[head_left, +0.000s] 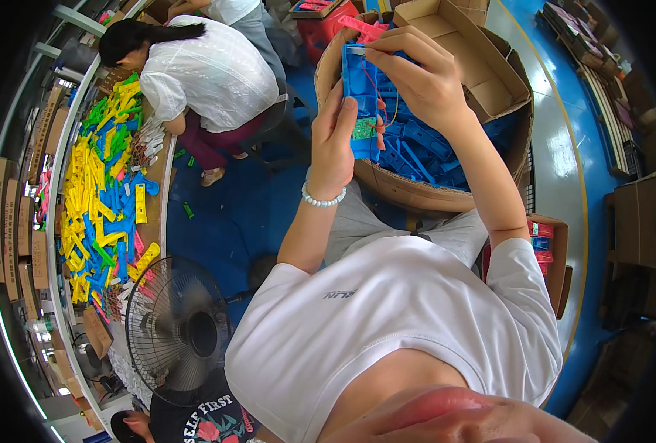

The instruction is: The person assembles toy components by inserting circuit boards into plastic casings by hand and placing the assembled units into a tray. The person then walks to another workstation, gathers more circuit board assemblies into a box, and separates the wiring by hand.

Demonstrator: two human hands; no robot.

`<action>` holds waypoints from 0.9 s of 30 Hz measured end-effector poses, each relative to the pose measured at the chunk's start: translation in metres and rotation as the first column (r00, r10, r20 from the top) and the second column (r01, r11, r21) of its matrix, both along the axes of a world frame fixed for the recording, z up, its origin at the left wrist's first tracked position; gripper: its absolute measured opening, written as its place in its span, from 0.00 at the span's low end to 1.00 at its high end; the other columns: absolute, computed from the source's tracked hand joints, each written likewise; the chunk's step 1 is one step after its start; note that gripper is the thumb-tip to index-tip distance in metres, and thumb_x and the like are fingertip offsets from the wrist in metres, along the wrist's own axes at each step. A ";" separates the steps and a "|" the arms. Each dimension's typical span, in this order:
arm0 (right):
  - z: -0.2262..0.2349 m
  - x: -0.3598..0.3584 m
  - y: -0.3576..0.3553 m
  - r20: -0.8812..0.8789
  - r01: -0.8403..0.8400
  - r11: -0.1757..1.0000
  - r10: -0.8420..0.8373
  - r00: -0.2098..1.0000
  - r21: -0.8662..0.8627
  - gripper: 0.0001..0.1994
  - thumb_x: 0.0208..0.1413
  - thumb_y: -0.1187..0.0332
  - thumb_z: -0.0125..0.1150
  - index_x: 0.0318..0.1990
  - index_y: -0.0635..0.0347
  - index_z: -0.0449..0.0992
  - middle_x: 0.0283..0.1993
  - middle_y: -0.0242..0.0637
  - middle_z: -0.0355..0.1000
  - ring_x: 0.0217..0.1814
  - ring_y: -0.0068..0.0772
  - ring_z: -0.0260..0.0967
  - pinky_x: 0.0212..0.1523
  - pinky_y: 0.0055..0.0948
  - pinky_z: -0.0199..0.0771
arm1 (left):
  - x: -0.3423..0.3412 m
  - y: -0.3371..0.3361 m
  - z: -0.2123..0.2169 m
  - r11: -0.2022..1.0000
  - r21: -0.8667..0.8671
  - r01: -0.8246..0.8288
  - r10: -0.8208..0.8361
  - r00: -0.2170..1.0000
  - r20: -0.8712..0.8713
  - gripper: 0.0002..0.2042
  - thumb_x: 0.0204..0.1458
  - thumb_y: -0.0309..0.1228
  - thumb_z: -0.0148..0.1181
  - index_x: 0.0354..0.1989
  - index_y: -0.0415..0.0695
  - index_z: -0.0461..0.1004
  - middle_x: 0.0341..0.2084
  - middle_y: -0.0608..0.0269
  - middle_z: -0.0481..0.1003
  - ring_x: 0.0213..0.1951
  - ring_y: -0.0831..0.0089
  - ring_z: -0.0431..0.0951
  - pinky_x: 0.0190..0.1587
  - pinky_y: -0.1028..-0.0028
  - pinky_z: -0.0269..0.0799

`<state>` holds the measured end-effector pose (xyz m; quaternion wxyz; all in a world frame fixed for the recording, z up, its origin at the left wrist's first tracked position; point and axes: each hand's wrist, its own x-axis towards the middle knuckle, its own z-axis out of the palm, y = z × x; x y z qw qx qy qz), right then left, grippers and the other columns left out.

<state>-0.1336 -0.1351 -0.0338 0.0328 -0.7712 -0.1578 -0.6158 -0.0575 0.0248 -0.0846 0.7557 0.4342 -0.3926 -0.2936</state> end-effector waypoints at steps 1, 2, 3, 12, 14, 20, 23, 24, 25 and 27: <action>0.001 -0.001 -0.001 -0.041 -0.028 0.997 0.031 0.999 0.067 0.08 0.43 0.77 0.66 0.34 0.62 0.80 0.36 0.36 0.75 0.37 0.34 0.74 0.36 0.26 0.77 | -0.003 -0.002 0.000 1.000 -0.017 -0.004 0.004 1.000 -0.027 0.19 0.67 0.36 0.42 0.58 0.34 0.63 0.38 0.48 0.76 0.27 0.69 0.78 0.23 0.72 0.77; 0.001 0.000 -0.001 -0.077 -0.055 0.989 0.066 0.995 0.138 0.07 0.43 0.78 0.66 0.33 0.61 0.81 0.36 0.36 0.76 0.37 0.35 0.74 0.37 0.26 0.77 | -0.004 -0.001 0.000 1.000 -0.016 -0.002 0.002 1.000 -0.029 0.19 0.67 0.36 0.42 0.58 0.34 0.63 0.38 0.48 0.76 0.27 0.69 0.78 0.23 0.72 0.77; -0.001 0.000 0.000 -0.093 -0.061 0.946 0.095 0.991 0.318 0.06 0.44 0.78 0.66 0.32 0.61 0.82 0.36 0.36 0.77 0.36 0.34 0.75 0.38 0.25 0.77 | -0.005 0.000 0.000 0.999 -0.040 0.017 -0.018 1.000 -0.020 0.19 0.67 0.36 0.42 0.58 0.34 0.63 0.38 0.48 0.75 0.27 0.68 0.78 0.23 0.72 0.76; -0.007 -0.010 -0.019 -0.346 -0.190 0.863 0.377 0.859 0.469 0.11 0.57 0.74 0.61 0.46 0.60 0.81 0.50 0.36 0.73 0.56 0.33 0.67 0.50 0.28 0.73 | -0.014 0.000 0.003 0.968 -0.155 0.196 -0.214 0.971 -0.108 0.21 0.67 0.38 0.40 0.59 0.33 0.60 0.39 0.43 0.74 0.26 0.64 0.77 0.21 0.70 0.75; -0.018 -0.015 -0.018 -0.042 -0.408 0.390 0.763 0.645 0.826 0.17 0.58 0.76 0.58 0.55 0.63 0.75 0.55 0.38 0.72 0.55 0.32 0.68 0.51 0.31 0.74 | -0.017 0.000 0.005 0.947 -0.218 0.238 -0.268 0.956 -0.119 0.22 0.67 0.39 0.39 0.60 0.33 0.59 0.39 0.41 0.73 0.26 0.63 0.77 0.20 0.69 0.75; -0.030 -0.015 -0.017 -0.181 -0.074 0.890 0.172 0.968 0.450 0.10 0.51 0.78 0.60 0.42 0.68 0.78 0.38 0.43 0.76 0.38 0.39 0.75 0.40 0.30 0.75 | -0.030 -0.001 0.001 0.872 -0.280 0.401 -0.457 0.873 -0.170 0.23 0.68 0.39 0.36 0.60 0.31 0.56 0.40 0.34 0.70 0.24 0.61 0.76 0.19 0.69 0.74; -0.036 -0.011 -0.024 -0.076 -0.005 0.963 0.026 0.997 0.268 0.07 0.49 0.78 0.61 0.37 0.66 0.79 0.34 0.42 0.76 0.33 0.40 0.75 0.34 0.28 0.74 | -0.041 0.009 0.008 0.885 -0.247 0.395 -0.438 0.887 -0.149 0.22 0.68 0.39 0.36 0.58 0.31 0.58 0.39 0.36 0.71 0.24 0.61 0.76 0.19 0.70 0.74; -0.041 -0.011 -0.023 -0.093 -0.011 0.952 0.041 0.995 0.306 0.07 0.48 0.74 0.65 0.36 0.66 0.79 0.37 0.43 0.77 0.36 0.39 0.76 0.36 0.27 0.75 | -0.045 0.010 0.010 0.910 -0.199 0.363 -0.390 0.913 -0.120 0.21 0.68 0.39 0.36 0.58 0.31 0.59 0.39 0.37 0.71 0.24 0.62 0.76 0.19 0.70 0.74; -0.052 -0.013 -0.013 -0.190 0.019 0.874 0.084 0.978 0.485 0.08 0.48 0.73 0.66 0.36 0.66 0.79 0.34 0.42 0.76 0.34 0.36 0.75 0.36 0.25 0.73 | -0.043 0.007 0.011 0.934 -0.175 0.311 -0.329 0.941 -0.082 0.20 0.68 0.38 0.37 0.55 0.31 0.61 0.38 0.39 0.73 0.23 0.62 0.76 0.19 0.70 0.74; -0.064 -0.012 0.008 -0.213 -0.083 0.684 0.337 0.917 0.725 0.07 0.55 0.76 0.59 0.40 0.64 0.79 0.31 0.34 0.74 0.29 0.27 0.69 0.33 0.23 0.71 | -0.034 -0.001 0.006 0.951 -0.170 0.259 -0.272 0.960 -0.061 0.19 0.68 0.38 0.38 0.54 0.32 0.61 0.37 0.39 0.73 0.22 0.62 0.76 0.19 0.70 0.74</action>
